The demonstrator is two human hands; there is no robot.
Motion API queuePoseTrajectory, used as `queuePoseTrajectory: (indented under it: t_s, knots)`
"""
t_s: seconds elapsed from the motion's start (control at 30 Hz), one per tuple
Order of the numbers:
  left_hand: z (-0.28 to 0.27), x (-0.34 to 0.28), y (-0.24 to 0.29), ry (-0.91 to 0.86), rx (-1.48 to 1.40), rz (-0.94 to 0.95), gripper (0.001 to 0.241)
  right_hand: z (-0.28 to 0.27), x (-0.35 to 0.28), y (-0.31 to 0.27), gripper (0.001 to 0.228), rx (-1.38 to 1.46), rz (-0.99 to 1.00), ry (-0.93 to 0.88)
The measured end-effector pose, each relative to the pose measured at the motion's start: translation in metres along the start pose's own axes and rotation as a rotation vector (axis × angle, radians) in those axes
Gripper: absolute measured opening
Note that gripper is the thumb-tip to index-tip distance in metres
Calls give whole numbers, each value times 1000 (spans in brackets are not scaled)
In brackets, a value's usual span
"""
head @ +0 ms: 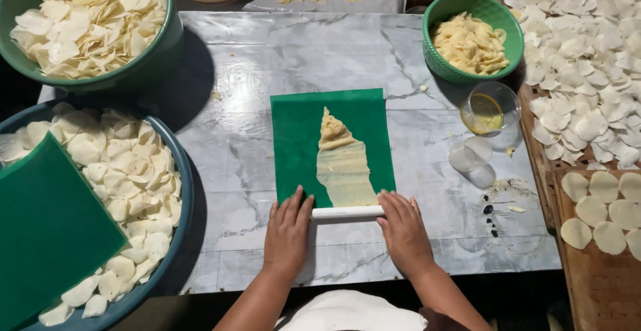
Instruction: Rolling out thin sheets of dough on a silicone mat using a rolling pin.
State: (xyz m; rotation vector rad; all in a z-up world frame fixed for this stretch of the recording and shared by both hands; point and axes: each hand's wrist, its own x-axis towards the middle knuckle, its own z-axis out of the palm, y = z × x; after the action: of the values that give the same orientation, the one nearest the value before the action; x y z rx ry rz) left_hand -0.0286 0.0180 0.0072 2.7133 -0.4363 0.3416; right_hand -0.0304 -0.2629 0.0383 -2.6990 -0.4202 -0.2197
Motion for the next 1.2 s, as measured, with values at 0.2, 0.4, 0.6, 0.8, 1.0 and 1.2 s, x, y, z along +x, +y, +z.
queuePoseTrajectory:
  t_s: [0.2, 0.4, 0.6, 0.8, 1.0, 1.2]
  knots:
    - [-62, 43, 5, 197, -40, 171, 36, -40, 18, 9, 45, 64, -154, 91]
    - [6, 123, -59, 299, 58, 203, 33, -24, 109, 43, 34, -11, -172, 214]
    - [18, 149, -75, 212, -29, 177, 34, 16, 147, 70, 43, -51, -165, 111]
    - [3, 148, -36, 42, 43, -11, 59, 21, 150, 26, 64, -214, -42, 130]
    - [-4, 223, -38, -378, 48, -299, 69, 28, 221, 30, 76, -352, 309, -284]
    - [0, 212, -37, -277, 73, -289, 72, 15, 210, 17, 76, -344, 190, -126]
